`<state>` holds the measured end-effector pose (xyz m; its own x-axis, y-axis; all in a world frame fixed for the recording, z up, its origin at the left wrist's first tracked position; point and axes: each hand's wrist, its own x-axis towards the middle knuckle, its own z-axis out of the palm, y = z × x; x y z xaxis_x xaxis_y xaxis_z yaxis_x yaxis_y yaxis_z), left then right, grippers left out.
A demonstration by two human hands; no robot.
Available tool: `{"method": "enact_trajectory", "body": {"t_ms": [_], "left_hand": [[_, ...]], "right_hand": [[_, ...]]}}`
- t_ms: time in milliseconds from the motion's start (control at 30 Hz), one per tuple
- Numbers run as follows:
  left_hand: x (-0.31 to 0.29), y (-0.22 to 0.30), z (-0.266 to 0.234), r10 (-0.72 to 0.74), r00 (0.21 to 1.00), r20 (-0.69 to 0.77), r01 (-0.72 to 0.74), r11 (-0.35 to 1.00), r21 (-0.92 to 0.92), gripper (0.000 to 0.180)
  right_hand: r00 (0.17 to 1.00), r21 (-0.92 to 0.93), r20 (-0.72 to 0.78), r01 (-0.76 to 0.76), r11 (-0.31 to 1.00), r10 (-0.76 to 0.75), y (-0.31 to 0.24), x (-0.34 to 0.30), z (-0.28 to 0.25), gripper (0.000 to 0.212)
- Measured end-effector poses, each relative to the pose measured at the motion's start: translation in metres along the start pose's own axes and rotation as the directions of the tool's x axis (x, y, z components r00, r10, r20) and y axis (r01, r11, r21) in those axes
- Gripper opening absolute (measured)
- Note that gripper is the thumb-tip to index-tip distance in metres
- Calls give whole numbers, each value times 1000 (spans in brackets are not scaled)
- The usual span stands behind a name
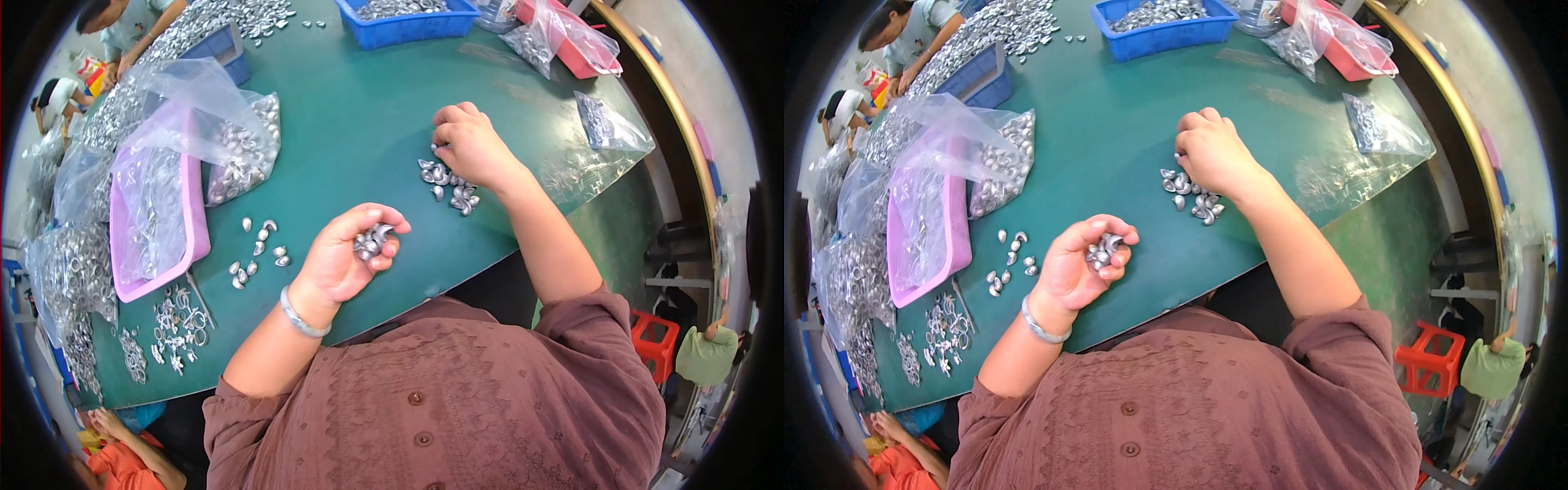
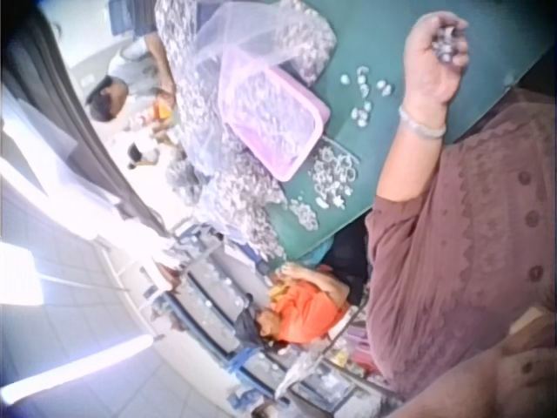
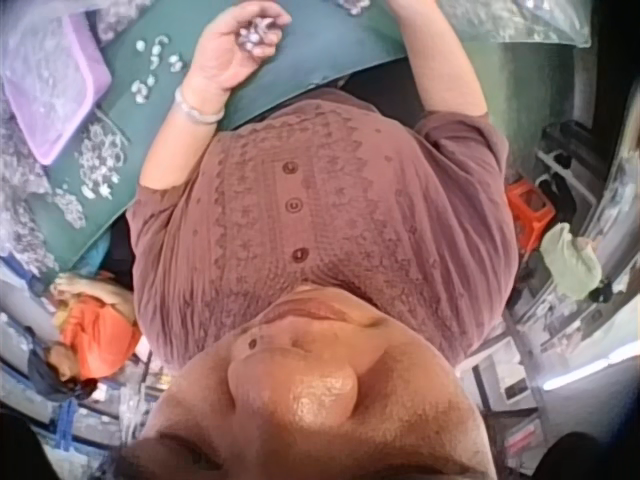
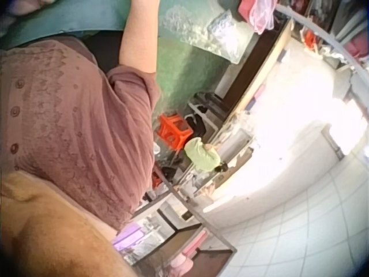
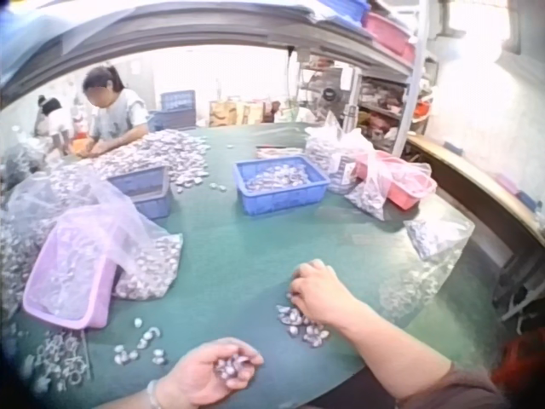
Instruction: The person handles small metal components on a table, picking them up individually to check their orientation or quality, and then places them into sorted groups or containers.
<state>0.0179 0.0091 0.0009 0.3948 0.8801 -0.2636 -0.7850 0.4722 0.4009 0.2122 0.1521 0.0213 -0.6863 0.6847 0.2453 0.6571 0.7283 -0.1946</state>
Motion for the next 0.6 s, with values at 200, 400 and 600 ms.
{"method": "enact_trajectory", "body": {"t_ms": [200, 400, 600], "left_hand": [[-1, -8, 12, -159, 980, -117, 186, 940, 286, 18], [-3, -17, 8, -275, 961, 2, 245, 858, 452, 17], [-5, -14, 9, -288, 958, -10, 261, 850, 457, 14]], "right_hand": [[993, 142, -80, 100, 985, -89, -32, 21, -7, 7], [858, 358, 175, 401, 843, -483, -122, 43, 19, 13], [809, 391, 322, 359, 848, -491, -144, 48, 35, 15]]}}
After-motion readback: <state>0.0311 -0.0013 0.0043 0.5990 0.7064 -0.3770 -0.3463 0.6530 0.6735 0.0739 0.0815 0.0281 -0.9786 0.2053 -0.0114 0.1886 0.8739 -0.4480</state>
